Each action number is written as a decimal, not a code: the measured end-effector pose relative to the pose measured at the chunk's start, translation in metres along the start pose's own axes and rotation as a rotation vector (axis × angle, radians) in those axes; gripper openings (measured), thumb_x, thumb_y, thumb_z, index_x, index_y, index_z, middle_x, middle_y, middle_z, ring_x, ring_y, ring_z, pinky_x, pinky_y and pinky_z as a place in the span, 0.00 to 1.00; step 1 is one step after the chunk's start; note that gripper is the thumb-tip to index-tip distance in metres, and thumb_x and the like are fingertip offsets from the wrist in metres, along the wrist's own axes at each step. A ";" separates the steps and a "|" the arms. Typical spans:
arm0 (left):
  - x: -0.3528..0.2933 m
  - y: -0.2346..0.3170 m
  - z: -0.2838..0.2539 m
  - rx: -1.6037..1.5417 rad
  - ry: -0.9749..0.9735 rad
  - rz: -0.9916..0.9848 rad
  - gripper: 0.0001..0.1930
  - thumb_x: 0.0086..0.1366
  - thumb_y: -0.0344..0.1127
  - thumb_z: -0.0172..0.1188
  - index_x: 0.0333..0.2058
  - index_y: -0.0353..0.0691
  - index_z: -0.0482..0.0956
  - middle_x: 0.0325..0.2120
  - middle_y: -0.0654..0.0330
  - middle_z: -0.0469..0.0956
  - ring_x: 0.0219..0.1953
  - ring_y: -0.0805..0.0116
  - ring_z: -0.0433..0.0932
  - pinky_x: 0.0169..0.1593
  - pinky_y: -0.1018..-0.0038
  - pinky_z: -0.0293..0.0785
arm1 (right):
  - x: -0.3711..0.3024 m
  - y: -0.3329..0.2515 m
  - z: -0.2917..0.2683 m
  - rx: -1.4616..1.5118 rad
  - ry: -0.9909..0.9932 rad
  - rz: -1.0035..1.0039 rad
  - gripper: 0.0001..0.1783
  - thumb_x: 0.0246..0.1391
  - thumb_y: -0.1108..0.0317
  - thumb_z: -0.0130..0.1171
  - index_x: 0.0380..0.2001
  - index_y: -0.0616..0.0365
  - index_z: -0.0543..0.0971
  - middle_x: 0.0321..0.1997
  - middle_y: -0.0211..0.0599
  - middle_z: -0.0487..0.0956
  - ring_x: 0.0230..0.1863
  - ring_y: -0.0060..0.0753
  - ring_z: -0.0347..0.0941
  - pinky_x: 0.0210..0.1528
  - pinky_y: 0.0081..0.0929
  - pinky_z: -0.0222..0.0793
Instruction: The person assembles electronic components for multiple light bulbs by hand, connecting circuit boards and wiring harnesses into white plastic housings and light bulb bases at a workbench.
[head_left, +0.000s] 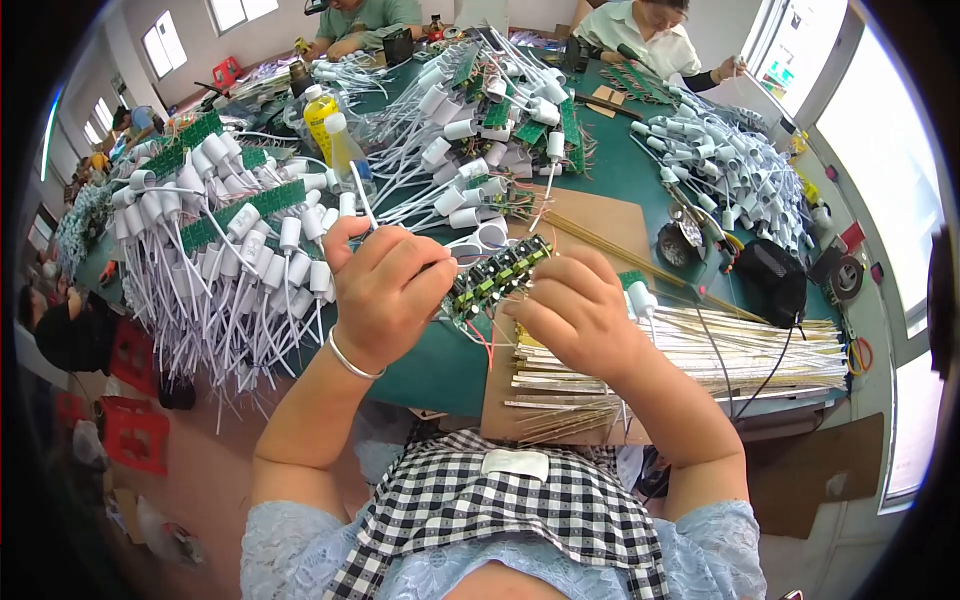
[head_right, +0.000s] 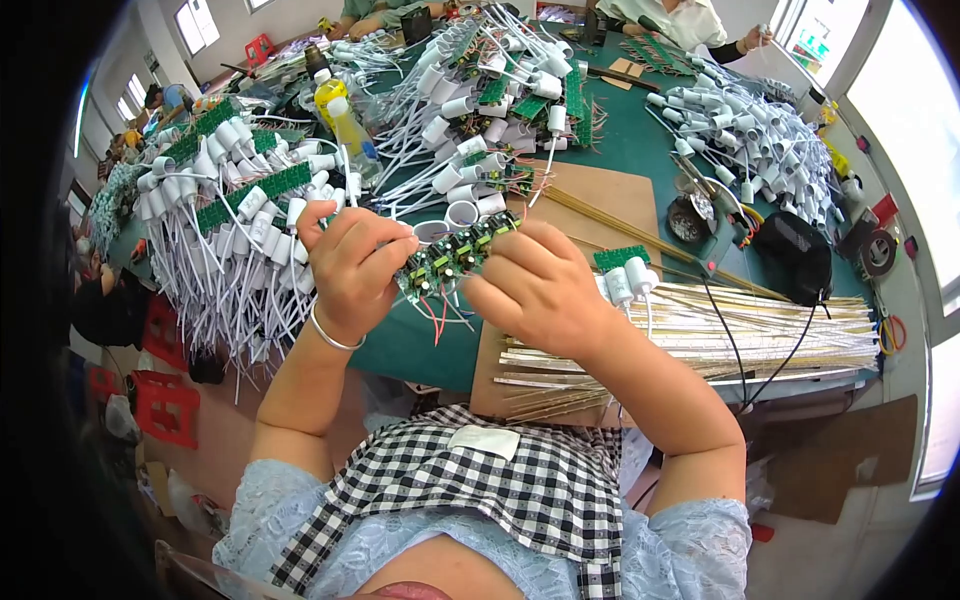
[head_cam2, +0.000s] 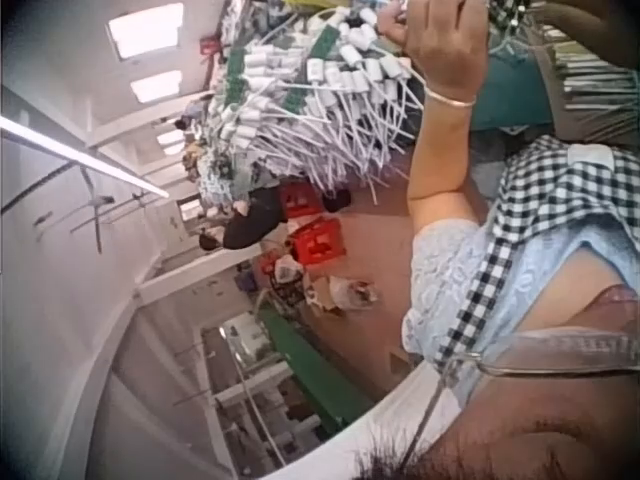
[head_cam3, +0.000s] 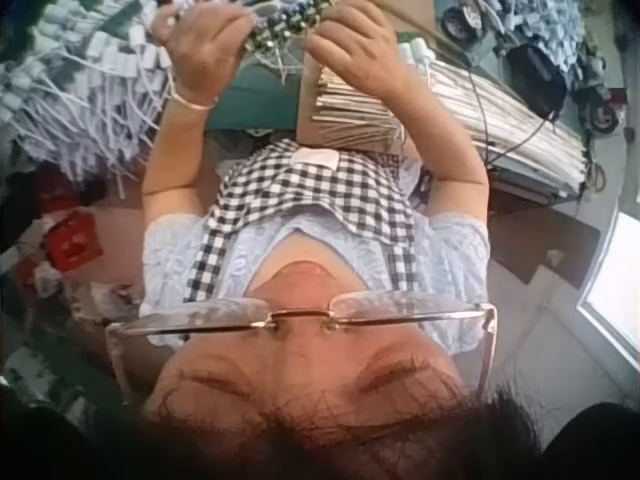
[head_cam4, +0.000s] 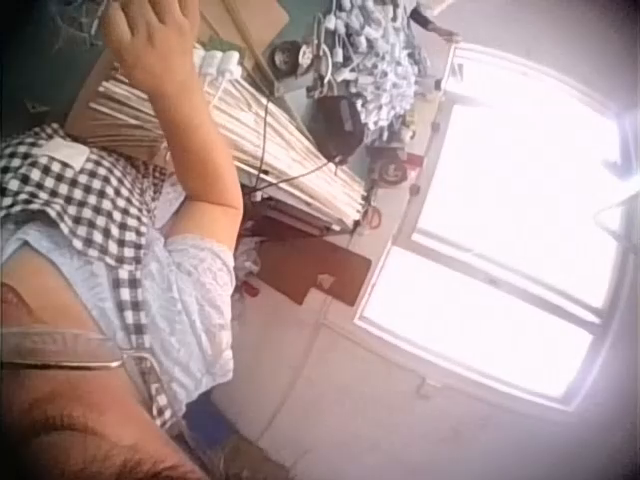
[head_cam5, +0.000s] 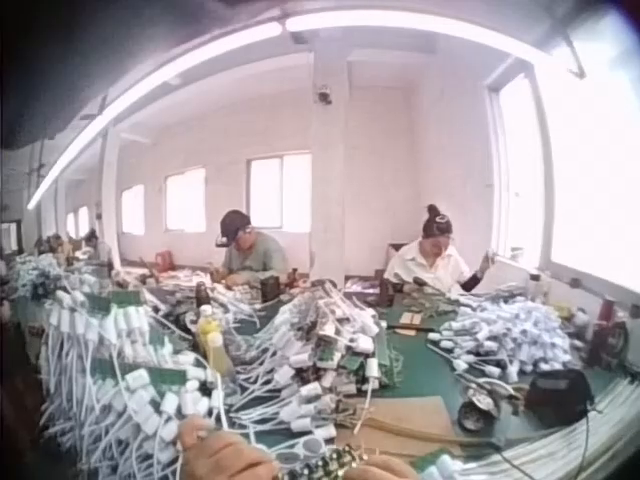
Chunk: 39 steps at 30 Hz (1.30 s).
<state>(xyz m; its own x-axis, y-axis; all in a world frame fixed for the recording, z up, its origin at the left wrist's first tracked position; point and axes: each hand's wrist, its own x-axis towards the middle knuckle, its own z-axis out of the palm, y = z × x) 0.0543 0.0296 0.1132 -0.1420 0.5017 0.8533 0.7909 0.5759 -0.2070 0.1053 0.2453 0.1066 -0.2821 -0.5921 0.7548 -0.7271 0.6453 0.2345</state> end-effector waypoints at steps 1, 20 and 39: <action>-0.002 -0.003 0.001 0.007 0.004 -0.014 0.05 0.46 0.30 0.62 0.21 0.49 0.75 0.24 0.73 0.74 0.28 0.75 0.72 0.49 0.65 0.55 | -0.005 -0.001 -0.004 0.004 -0.001 -0.005 0.12 0.35 0.67 0.57 0.28 0.52 0.72 0.26 0.29 0.70 0.34 0.31 0.70 0.38 0.30 0.67; 0.000 0.005 0.007 0.035 0.035 0.056 0.03 0.45 0.33 0.61 0.22 0.50 0.79 0.27 0.75 0.76 0.32 0.77 0.74 0.51 0.62 0.51 | 0.030 0.006 -0.009 0.409 -0.272 0.090 0.19 0.36 0.73 0.59 0.37 0.52 0.73 0.37 0.30 0.70 0.42 0.33 0.68 0.44 0.30 0.63; -0.003 -0.011 0.011 0.096 -0.004 -0.020 0.04 0.47 0.32 0.60 0.20 0.52 0.75 0.24 0.75 0.73 0.34 0.76 0.73 0.53 0.61 0.50 | 0.000 -0.017 -0.021 0.226 -0.393 -0.226 0.08 0.38 0.62 0.54 0.24 0.49 0.70 0.25 0.25 0.67 0.32 0.28 0.67 0.44 0.29 0.63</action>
<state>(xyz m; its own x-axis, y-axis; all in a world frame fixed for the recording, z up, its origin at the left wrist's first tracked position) 0.0395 0.0290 0.1079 -0.1594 0.4923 0.8557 0.7273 0.6447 -0.2355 0.1312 0.2448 0.1156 -0.2849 -0.8700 0.4024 -0.9021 0.3853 0.1942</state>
